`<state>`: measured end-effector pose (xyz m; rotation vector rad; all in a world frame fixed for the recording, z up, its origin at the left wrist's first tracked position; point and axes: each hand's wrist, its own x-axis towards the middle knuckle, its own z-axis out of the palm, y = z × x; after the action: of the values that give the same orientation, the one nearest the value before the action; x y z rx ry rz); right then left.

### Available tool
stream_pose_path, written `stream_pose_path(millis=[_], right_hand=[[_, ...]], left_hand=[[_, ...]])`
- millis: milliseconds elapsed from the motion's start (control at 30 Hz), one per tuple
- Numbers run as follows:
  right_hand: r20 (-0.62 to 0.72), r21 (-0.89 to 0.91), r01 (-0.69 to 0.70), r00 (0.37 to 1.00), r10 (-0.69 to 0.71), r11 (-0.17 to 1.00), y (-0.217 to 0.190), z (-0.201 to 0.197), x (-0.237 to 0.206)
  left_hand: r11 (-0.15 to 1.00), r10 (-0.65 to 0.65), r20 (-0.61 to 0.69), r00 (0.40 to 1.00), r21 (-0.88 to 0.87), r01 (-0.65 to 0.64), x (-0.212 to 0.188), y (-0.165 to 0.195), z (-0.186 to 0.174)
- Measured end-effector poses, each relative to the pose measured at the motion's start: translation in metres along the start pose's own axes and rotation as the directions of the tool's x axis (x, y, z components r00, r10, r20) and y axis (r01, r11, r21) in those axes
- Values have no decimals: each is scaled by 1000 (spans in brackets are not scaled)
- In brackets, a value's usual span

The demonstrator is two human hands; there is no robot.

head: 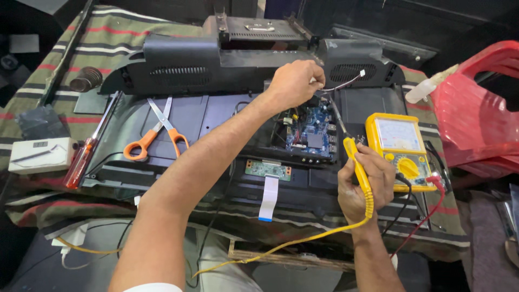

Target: The person solders components on a television mainboard placed on a repair bench, using a soldering iron in the right hand while the left hand steadies wires and the board. They reposition the board, work on different connection points, and use a multimeter connected to the setup during the repair.

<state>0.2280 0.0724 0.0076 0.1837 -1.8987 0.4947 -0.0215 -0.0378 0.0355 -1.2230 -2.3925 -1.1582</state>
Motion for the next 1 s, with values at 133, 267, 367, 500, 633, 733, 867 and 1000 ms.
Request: stream_pose_path(millis=[133, 267, 367, 500, 633, 733, 867, 1000], right_hand=[[15, 5, -5, 1000, 4, 1000, 0, 0, -1], [16, 12, -7, 1000, 7, 1000, 0, 0, -1], [28, 8, -5, 1000, 5, 1000, -1, 0, 0], [40, -20, -4, 999, 5, 1000, -2, 0, 1], [47, 2, -14, 999, 14, 1000, -3, -1, 2], [35, -12, -9, 999, 9, 1000, -3, 0, 2], [38, -16, -11, 999, 11, 1000, -3, 1, 2], [35, -18, -6, 999, 7, 1000, -3, 0, 2]], left_hand=[[1000, -4, -5, 1000, 4, 4, -1, -1, 2], [1000, 12, -12, 1000, 17, -12, 0, -2, 2], [1000, -18, 0, 1000, 12, 18, -1, 0, 3], [1000, 1, -9, 1000, 10, -1, -1, 0, 1], [1000, -17, -6, 1000, 14, 17, -1, 2, 0], [1000, -2, -21, 1000, 12, 2, -2, 2, 0], [1000, -11, -18, 1000, 11, 12, -2, 2, 1], [999, -17, -11, 1000, 28, 18, -2, 3, 1]])
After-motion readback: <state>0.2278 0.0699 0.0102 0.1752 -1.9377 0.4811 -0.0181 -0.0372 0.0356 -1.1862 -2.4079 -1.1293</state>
